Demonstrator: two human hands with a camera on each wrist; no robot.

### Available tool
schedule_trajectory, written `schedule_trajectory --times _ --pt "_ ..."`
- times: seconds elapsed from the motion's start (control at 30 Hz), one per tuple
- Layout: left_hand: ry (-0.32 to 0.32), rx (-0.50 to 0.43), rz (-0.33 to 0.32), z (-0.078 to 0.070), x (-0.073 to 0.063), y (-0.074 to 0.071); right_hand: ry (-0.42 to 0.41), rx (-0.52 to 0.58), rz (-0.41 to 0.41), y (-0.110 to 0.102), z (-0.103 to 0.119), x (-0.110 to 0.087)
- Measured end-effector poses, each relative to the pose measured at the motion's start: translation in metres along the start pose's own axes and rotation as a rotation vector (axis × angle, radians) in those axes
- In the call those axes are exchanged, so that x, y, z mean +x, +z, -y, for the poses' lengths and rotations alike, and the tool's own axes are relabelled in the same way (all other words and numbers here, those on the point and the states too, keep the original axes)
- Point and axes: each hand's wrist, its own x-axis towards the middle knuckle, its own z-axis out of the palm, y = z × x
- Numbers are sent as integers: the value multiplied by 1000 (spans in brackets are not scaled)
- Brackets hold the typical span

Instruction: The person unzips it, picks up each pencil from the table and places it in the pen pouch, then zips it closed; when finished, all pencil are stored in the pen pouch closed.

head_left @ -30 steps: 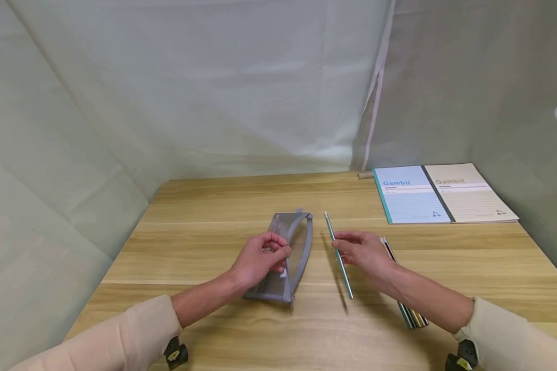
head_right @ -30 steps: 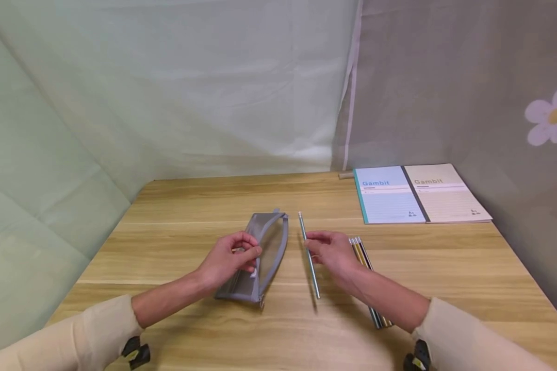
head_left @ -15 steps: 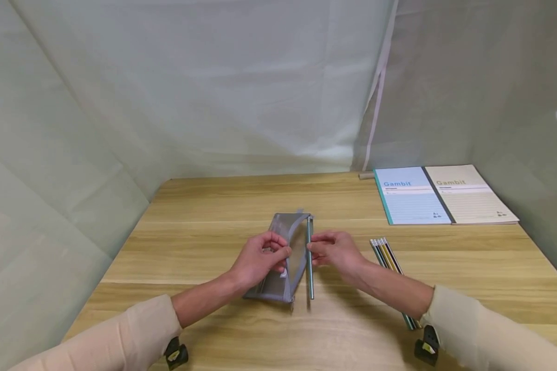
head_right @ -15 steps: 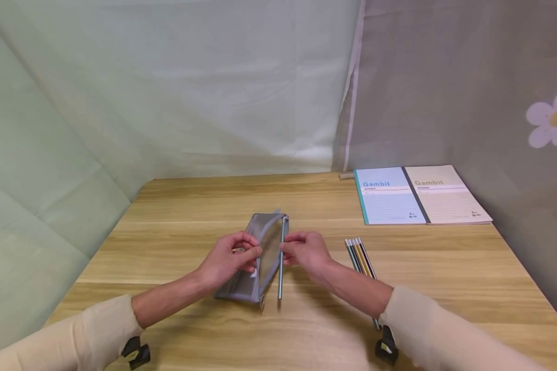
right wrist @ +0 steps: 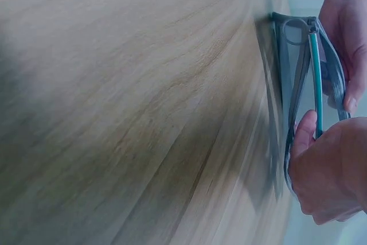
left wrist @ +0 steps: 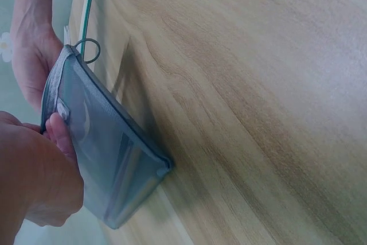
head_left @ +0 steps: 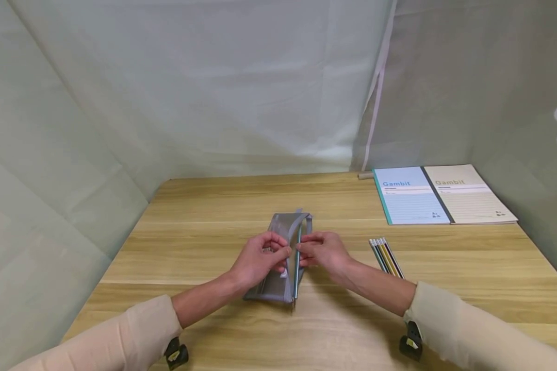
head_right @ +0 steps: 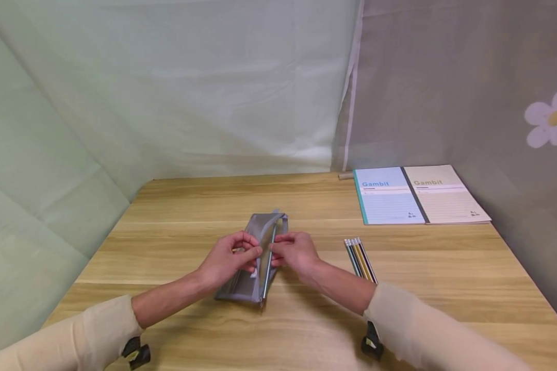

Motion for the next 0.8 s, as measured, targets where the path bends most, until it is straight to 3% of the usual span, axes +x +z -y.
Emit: schedule_trajectory --times 0.47,0.8 --pt "-5 -34 3 1 2 1 -3 10 -44 10 2 10" --pt "5 -23 0 0 0 0 -49 -37 -48 11 2 6"
